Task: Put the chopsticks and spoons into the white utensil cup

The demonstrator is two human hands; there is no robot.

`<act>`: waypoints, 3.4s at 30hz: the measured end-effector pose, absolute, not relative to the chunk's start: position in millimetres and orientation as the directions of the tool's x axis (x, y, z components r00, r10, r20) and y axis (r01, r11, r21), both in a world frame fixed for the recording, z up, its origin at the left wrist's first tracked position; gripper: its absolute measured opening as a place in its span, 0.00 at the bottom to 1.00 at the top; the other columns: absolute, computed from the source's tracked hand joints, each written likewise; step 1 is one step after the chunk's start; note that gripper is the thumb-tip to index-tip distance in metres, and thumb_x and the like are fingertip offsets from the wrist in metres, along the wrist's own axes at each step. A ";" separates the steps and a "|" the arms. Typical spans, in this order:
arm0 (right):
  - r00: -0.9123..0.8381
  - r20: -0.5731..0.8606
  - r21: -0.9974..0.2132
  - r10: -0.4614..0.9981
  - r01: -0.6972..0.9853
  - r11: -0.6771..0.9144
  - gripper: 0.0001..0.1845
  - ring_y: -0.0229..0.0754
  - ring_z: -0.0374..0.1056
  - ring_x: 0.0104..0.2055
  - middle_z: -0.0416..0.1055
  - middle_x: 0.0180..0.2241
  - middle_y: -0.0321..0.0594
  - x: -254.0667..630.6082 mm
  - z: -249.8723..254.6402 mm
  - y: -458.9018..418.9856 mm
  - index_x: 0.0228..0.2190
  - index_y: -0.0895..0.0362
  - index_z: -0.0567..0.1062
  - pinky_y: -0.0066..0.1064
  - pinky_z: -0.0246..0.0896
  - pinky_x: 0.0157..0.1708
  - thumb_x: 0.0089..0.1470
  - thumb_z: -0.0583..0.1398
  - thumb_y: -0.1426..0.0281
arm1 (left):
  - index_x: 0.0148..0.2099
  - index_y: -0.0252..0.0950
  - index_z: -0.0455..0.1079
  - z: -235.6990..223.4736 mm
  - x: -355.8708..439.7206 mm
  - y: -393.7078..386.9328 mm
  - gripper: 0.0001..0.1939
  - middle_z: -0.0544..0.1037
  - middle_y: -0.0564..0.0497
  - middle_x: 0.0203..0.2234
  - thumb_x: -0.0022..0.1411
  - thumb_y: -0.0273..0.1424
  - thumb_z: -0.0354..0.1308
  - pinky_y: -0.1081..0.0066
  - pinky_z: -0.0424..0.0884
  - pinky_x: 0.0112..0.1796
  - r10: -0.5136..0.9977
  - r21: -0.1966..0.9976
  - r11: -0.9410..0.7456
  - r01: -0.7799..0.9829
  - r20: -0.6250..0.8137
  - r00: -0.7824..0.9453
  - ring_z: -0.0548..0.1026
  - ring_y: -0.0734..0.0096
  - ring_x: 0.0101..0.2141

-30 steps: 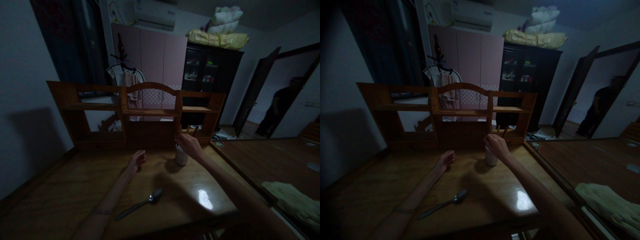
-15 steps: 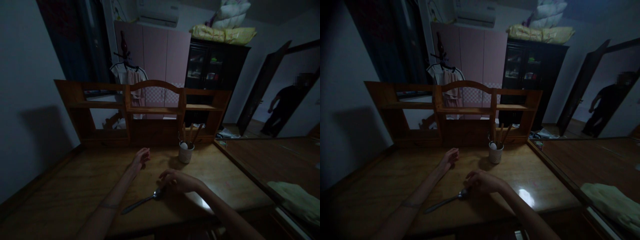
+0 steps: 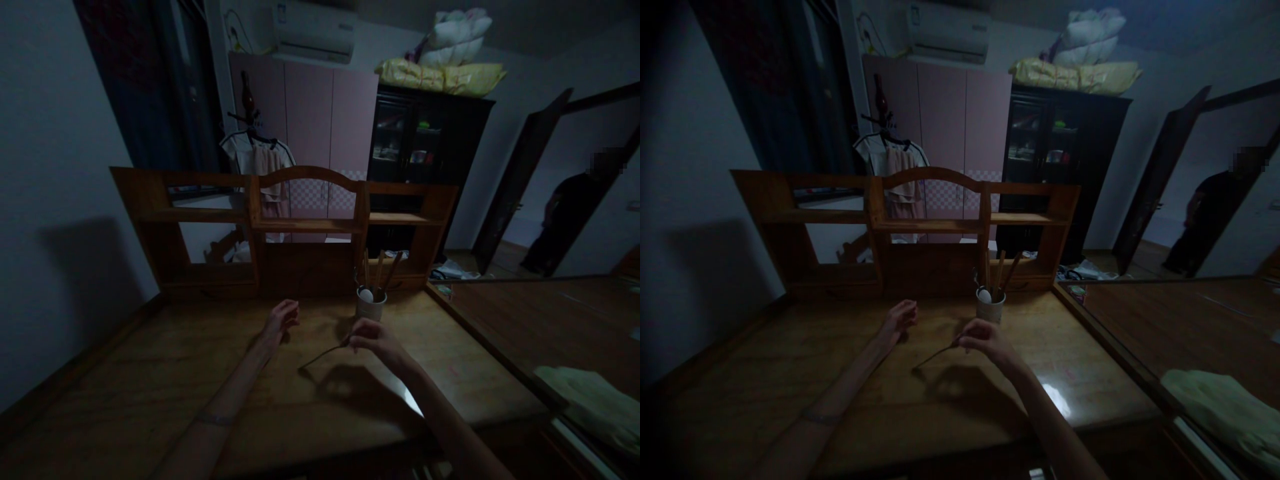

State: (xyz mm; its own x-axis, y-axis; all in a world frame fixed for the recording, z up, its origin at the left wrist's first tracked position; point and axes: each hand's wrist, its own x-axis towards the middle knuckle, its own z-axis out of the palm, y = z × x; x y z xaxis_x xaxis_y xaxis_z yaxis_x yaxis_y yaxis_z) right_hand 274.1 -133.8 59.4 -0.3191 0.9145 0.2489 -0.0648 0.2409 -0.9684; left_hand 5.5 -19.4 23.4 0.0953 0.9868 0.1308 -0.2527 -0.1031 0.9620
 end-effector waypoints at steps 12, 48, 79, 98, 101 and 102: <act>0.176 0.449 -0.871 0.876 -0.132 0.473 0.13 0.39 0.71 0.30 0.73 0.29 0.36 355.2 157.6 -134.8 0.37 0.53 0.71 0.25 0.64 0.25 0.52 0.65 0.60 | 0.50 0.47 0.72 69.6 129.4 -84.2 0.13 0.70 0.50 0.46 0.63 0.33 0.54 0.65 0.67 0.45 0.755 0.721 -0.656 0.223 0.623 0.204 0.72 0.63 0.43; -0.074 0.488 -0.778 0.870 0.415 0.471 0.21 0.40 0.68 0.33 0.75 0.35 0.40 383.9 170.5 -51.3 0.42 0.57 0.78 0.27 0.62 0.28 0.53 0.59 0.56 | 0.63 0.46 0.56 35.3 160.2 -83.8 0.24 0.59 0.48 0.62 0.66 0.26 0.49 0.55 0.64 0.57 0.641 0.473 -0.754 0.456 0.681 0.353 0.61 0.60 0.60; -0.279 0.526 -0.599 0.804 0.550 0.582 0.14 0.44 0.73 0.37 0.78 0.35 0.39 363.9 144.9 -62.8 0.40 0.56 0.79 0.30 0.66 0.37 0.57 0.56 0.65 | 0.63 0.45 0.56 35.8 158.2 -83.8 0.29 0.59 0.47 0.62 0.63 0.19 0.49 0.54 0.63 0.58 0.626 0.493 -0.772 0.400 0.699 0.346 0.60 0.61 0.61; -0.275 0.531 -0.612 0.801 0.529 0.587 0.17 0.44 0.73 0.38 0.77 0.38 0.40 365.1 126.3 -79.5 0.44 0.54 0.75 0.32 0.68 0.38 0.55 0.60 0.60 | 0.62 0.45 0.57 39.6 157.1 -87.9 0.30 0.59 0.49 0.62 0.60 0.16 0.48 0.58 0.62 0.59 0.643 0.503 -0.760 0.411 0.677 0.360 0.60 0.64 0.60; -0.243 0.550 -0.597 0.799 0.554 0.580 0.17 0.43 0.72 0.36 0.77 0.37 0.39 364.8 120.3 -77.0 0.45 0.53 0.74 0.32 0.68 0.36 0.55 0.60 0.61 | 0.62 0.45 0.57 38.4 157.2 -87.8 0.30 0.58 0.49 0.62 0.60 0.17 0.48 0.57 0.61 0.60 0.644 0.508 -0.759 0.407 0.679 0.353 0.60 0.64 0.61; -0.234 0.556 -0.591 0.798 0.564 0.577 0.16 0.43 0.72 0.37 0.76 0.37 0.39 364.3 118.4 -76.0 0.45 0.53 0.74 0.33 0.68 0.37 0.55 0.60 0.62 | 0.62 0.44 0.57 38.2 157.3 -87.8 0.30 0.58 0.49 0.62 0.61 0.17 0.48 0.57 0.61 0.60 0.643 0.510 -0.760 0.404 0.680 0.352 0.60 0.64 0.61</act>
State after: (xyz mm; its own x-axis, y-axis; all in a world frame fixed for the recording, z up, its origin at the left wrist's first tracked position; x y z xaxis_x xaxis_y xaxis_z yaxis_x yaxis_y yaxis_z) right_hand 364.3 -76.0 118.4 -0.2344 0.7975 0.5559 0.5639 0.5773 -0.5905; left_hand 157.3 -87.8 38.2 0.3523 0.6434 0.6796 0.4038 -0.7596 0.5098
